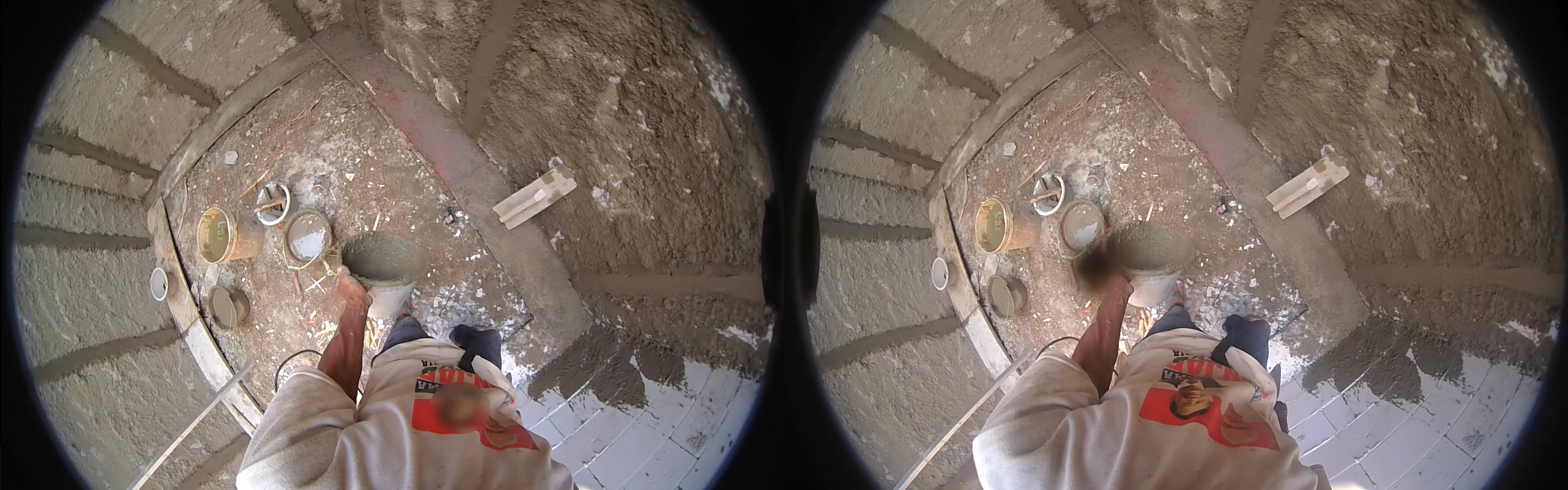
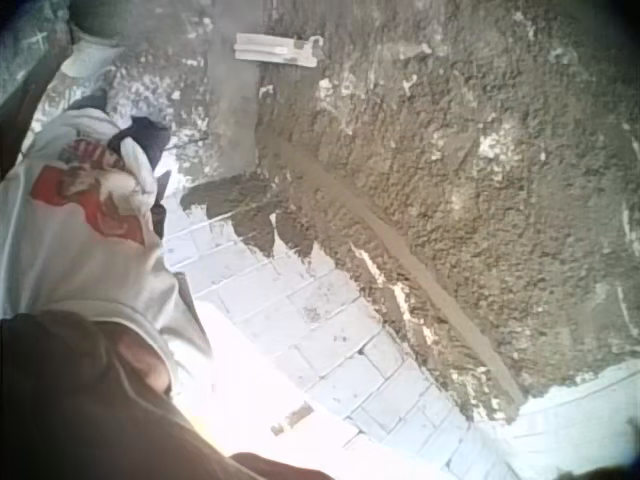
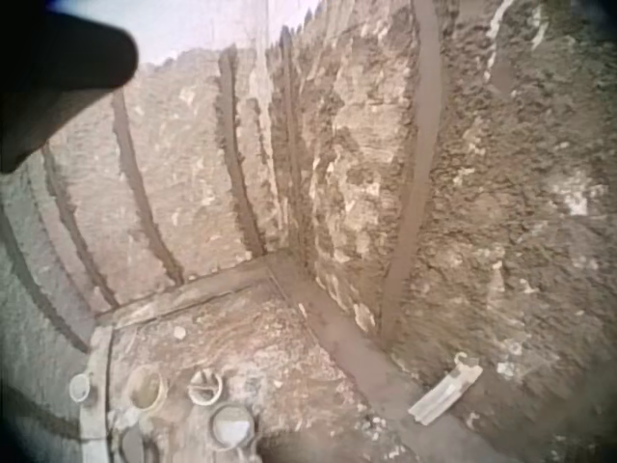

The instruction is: The person mixes cement in a bucket using a trowel, applies it to a wall section, and then uses a pair of pincers to remove a small object from a wall joint near a window frame.

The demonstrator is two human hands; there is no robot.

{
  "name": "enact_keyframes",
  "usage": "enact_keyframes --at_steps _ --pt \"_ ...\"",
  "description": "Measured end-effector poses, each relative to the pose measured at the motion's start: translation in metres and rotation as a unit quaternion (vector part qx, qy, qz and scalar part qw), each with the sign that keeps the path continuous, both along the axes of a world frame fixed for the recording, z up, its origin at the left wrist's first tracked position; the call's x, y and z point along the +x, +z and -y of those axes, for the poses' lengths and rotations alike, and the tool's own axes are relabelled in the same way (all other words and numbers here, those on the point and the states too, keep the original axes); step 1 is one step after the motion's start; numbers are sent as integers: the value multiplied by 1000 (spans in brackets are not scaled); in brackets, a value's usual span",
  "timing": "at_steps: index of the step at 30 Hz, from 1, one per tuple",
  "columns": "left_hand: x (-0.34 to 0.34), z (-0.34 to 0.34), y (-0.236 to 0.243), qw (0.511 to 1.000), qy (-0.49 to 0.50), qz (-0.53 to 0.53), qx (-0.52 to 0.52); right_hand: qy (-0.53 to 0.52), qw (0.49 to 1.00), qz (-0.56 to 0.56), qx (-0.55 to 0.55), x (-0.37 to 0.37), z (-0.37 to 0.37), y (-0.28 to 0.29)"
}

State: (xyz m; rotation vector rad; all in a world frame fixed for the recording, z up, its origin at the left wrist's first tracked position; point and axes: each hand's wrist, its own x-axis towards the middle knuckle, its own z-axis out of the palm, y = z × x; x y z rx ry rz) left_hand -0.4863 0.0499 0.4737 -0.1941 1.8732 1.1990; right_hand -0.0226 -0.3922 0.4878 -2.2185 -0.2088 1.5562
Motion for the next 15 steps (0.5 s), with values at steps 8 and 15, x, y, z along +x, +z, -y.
enact_keyframes --at_steps 8,15 --pt "-90 -167 40 972 59 105 203 60 995 -33 69 11 -178 28" --pt "-150 -203 -22 963 -196 -25 183 207 974 50 82 -35 -323 33"
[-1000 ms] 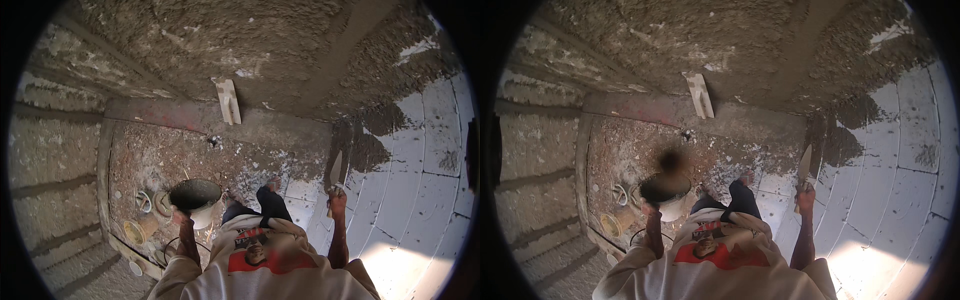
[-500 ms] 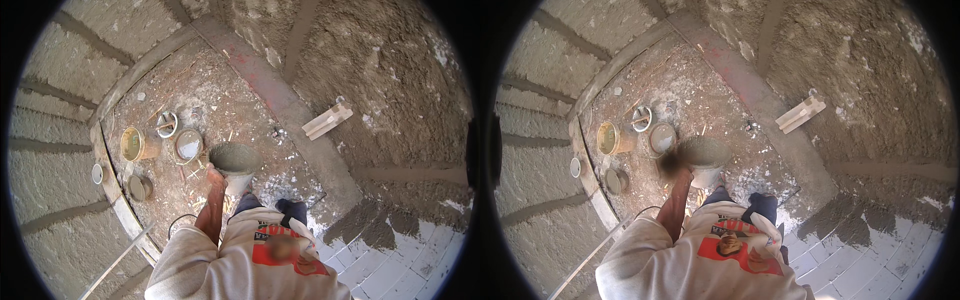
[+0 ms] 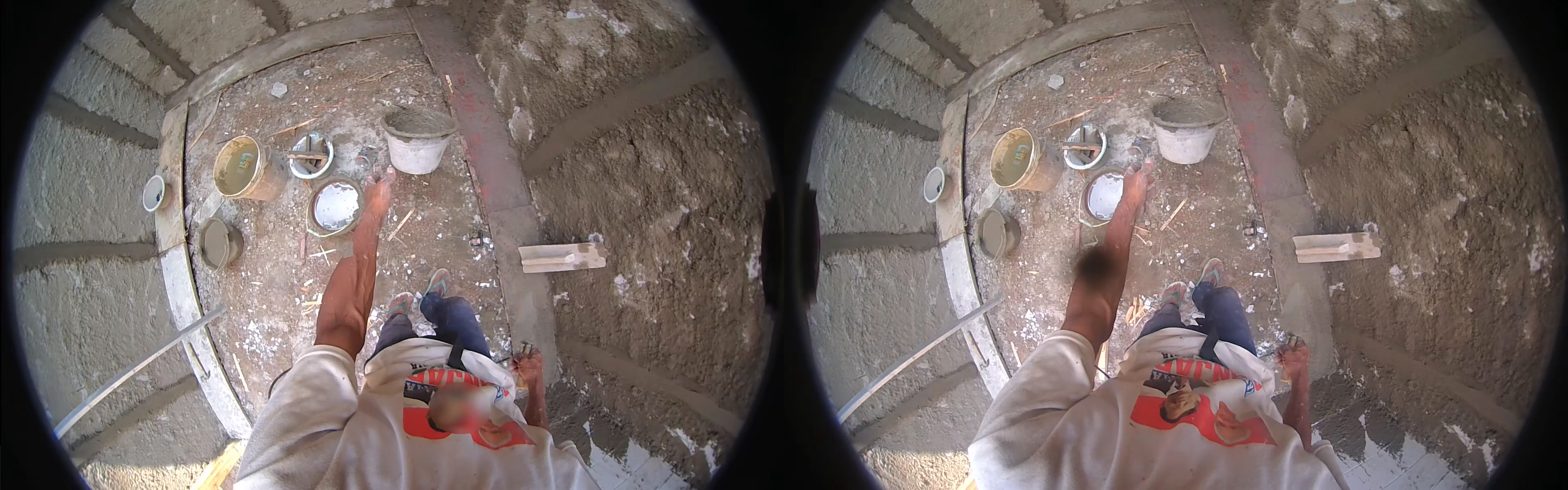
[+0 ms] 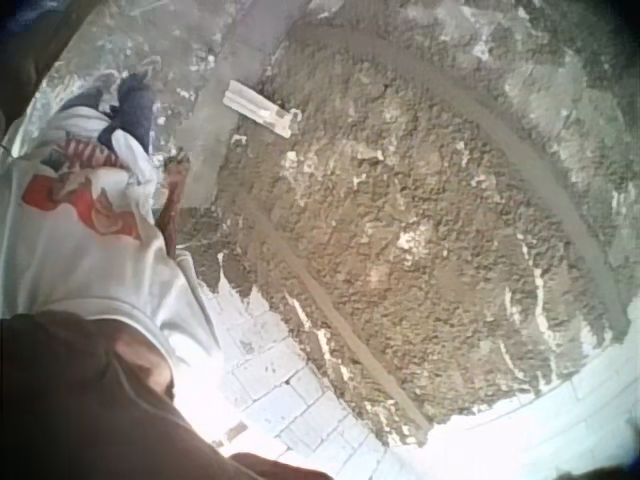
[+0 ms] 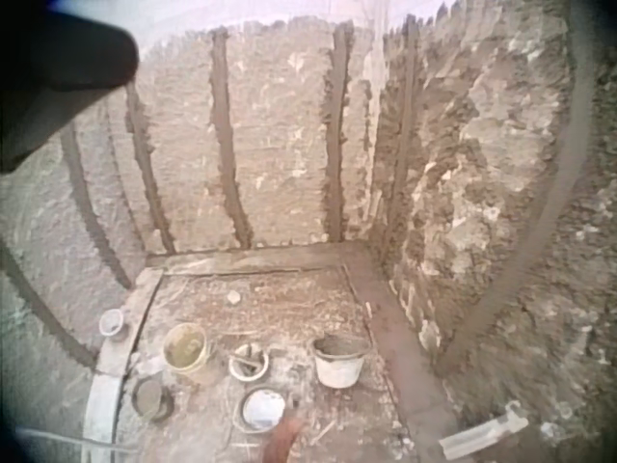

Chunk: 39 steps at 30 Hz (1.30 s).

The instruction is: The person mixes cement in a bucket using a trowel, applies it to a wall section, and then uses a pair of pincers to remove a small object from a wall joint near a window frame.

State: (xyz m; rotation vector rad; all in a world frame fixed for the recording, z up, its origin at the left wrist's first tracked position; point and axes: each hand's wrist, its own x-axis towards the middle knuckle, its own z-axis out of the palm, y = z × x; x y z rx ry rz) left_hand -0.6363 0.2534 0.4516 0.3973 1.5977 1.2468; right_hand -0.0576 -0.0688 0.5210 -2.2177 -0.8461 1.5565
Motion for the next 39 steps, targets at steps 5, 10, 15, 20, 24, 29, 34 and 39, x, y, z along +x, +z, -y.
enact_keyframes --at_steps 5,10,15,20,24,29,34,39 --pt "-33 154 -79 963 -78 -161 -200 194 972 -115 62 -25 -51 -80" --pt "-84 361 -79 931 26 -66 -359 337 938 -9 -85 -50 -98 -87" --pt "-130 430 -38 867 152 32 -474 183 968 -53 -166 -102 -150 -45" --pt "-215 348 -37 895 10 -34 -444 166 985 43 -11 -198 -175 -21" --pt "-294 243 -28 909 -114 -344 -209 113 993 -16 -34 -264 -159 -28" --pt "-372 136 -5 993 19 -110 -41 567 782 90 242 -292 -140 -97" --pt "-408 143 -16 982 0 -173 -76 470 865 140 107 -324 -159 -113" --pt "-441 217 -55 956 9 -178 -231 250 951 -32 -180 -398 -221 -63"
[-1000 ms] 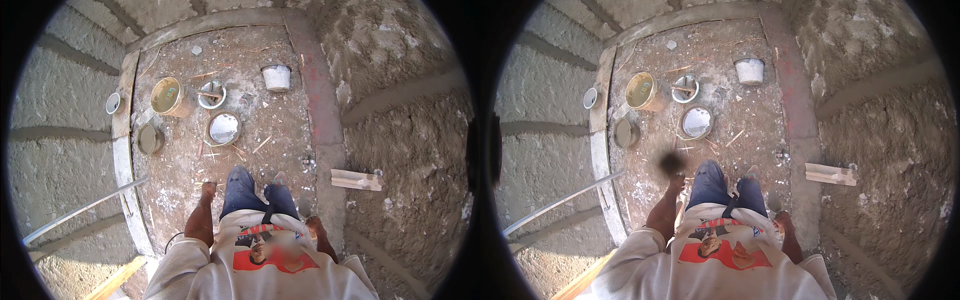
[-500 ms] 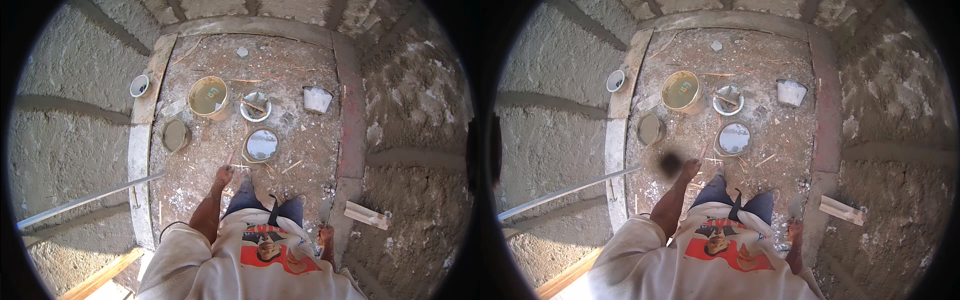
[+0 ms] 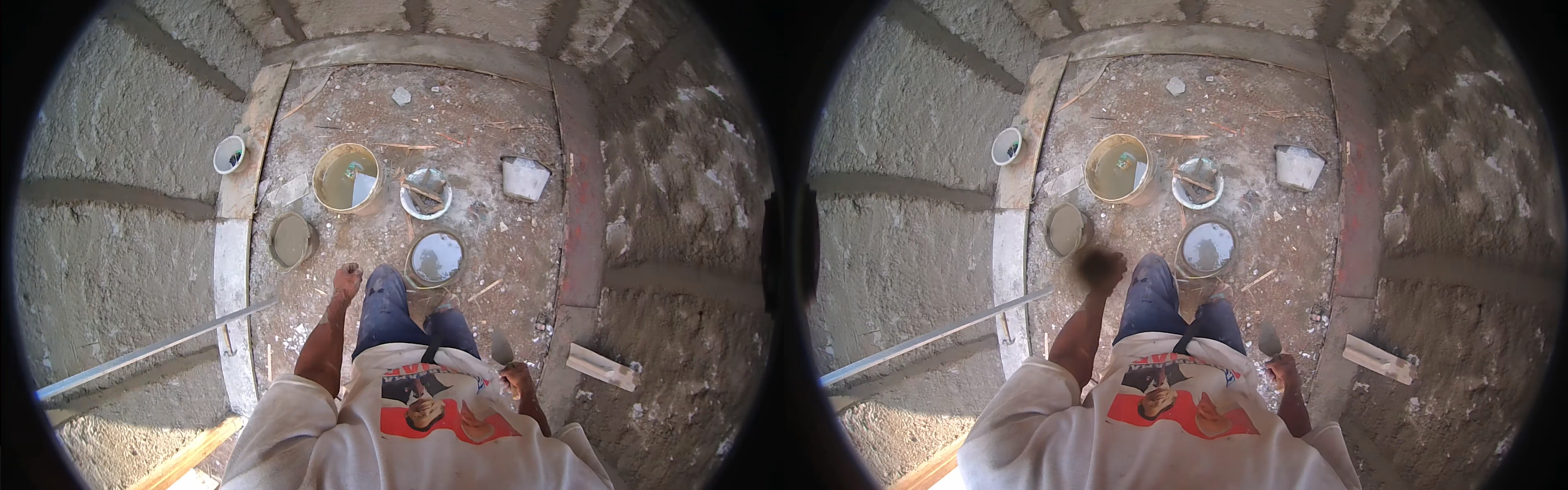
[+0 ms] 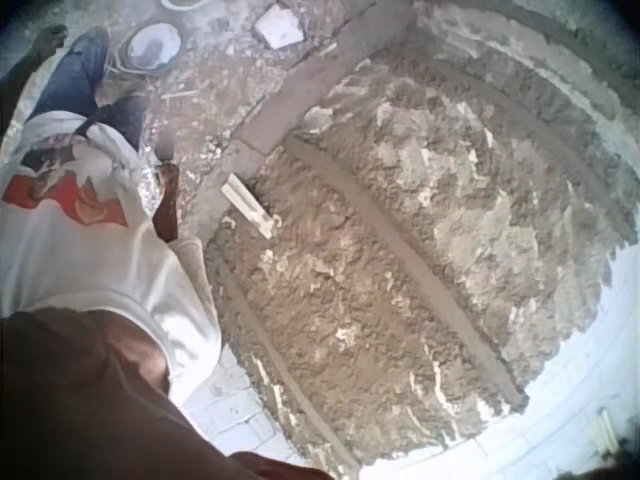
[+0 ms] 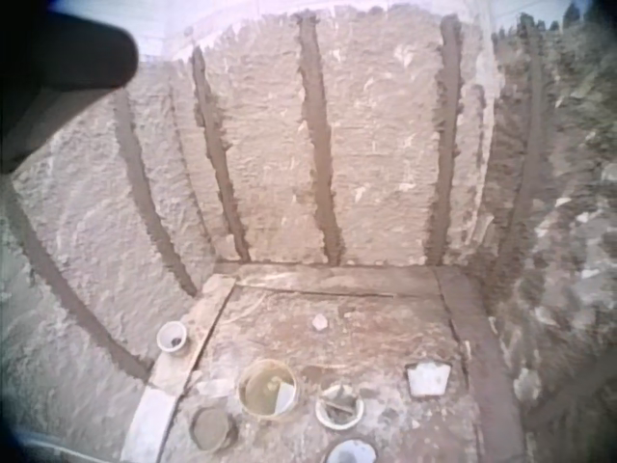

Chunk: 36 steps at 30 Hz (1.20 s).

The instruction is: The person mixes cement in a bucket using a trowel, applies it to a wall section, and then uses a pair of pincers to remove a small object from a wall joint near a window frame.

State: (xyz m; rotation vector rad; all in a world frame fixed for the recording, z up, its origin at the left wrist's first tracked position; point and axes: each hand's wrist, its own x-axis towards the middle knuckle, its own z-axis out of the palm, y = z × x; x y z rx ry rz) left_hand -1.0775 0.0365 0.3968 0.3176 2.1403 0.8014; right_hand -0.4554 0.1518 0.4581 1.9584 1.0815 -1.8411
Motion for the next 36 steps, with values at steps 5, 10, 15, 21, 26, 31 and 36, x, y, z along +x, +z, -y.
enact_keyframes --at_steps 5,10,15,21,26,31,36 --pt "-68 36 -44 980 -20 -197 -32 -38 999 39 7 -74 -44 33" --pt "-198 -36 -113 909 -248 -324 -81 -60 996 67 25 -174 -59 40" --pt "-289 -164 -156 911 -333 -234 -62 -126 981 146 -20 -285 -34 31" --pt "-342 -278 -217 871 -413 -224 -145 -6 995 64 -74 -381 22 -3" --pt "-345 -287 -279 869 -420 -158 -209 -97 977 118 -149 -420 61 -35" --pt "-342 -296 -294 867 -375 -210 -251 9 1000 11 9 -436 83 -63" --pt "-369 -341 -323 763 -517 -296 -250 -70 997 30 -11 -448 95 -79"
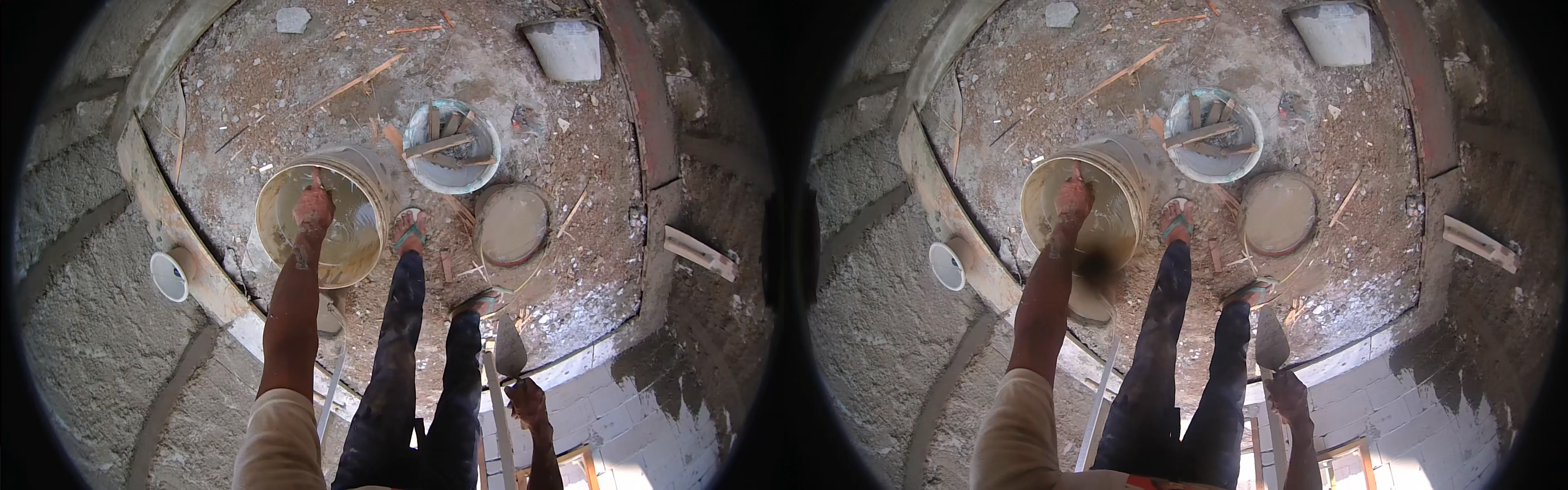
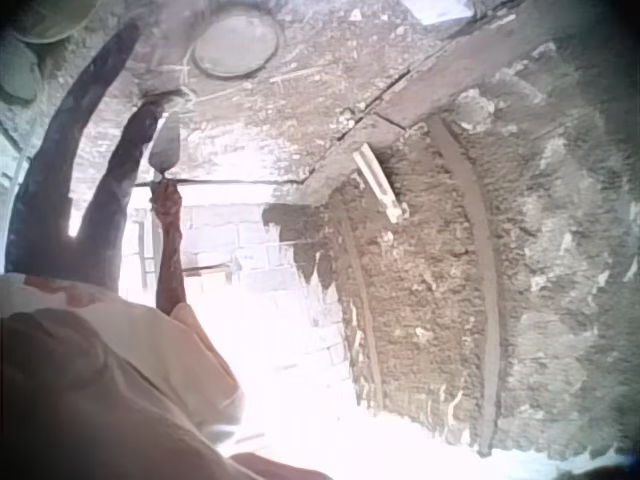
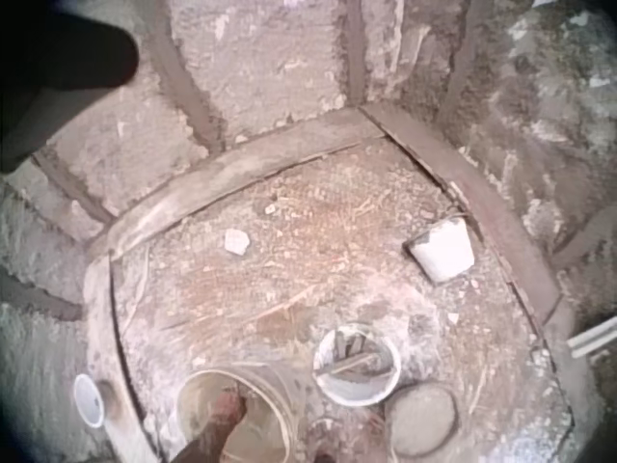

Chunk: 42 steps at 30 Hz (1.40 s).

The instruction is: The person mixes cement in a bucket using a trowel, applies it to a wall section, and then uses a pair of pincers to remove a small object from a wall joint near a window frame.

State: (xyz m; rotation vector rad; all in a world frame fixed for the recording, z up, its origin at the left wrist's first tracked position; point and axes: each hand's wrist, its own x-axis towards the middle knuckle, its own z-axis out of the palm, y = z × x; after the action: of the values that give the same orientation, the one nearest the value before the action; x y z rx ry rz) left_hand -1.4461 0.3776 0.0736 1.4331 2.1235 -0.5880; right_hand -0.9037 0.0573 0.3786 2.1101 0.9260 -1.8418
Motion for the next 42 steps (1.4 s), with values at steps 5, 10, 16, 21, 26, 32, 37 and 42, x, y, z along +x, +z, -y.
enact_keyframes --at_steps 5,10,16,21,26,32,37,42 --pt "-43 8 -33 993 -105 47 33 72 994 -8 81 2 32 -16" --pt "-42 70 8 970 29 143 193 285 945 -15 162 18 79 -25" --pt "14 104 164 943 -50 207 255 160 969 6 188 34 118 -28" --pt "96 101 279 933 -156 219 241 520 820 121 205 38 137 -33" --pt "186 97 310 913 -293 223 177 449 872 95 173 44 148 -42" --pt "262 98 226 863 -414 276 85 -100 992 7 79 51 163 -36" --pt "308 105 127 807 -526 257 71 -195 977 16 -81 53 181 -24" --pt "311 109 99 775 -605 179 38 -342 933 42 -106 49 192 -18"
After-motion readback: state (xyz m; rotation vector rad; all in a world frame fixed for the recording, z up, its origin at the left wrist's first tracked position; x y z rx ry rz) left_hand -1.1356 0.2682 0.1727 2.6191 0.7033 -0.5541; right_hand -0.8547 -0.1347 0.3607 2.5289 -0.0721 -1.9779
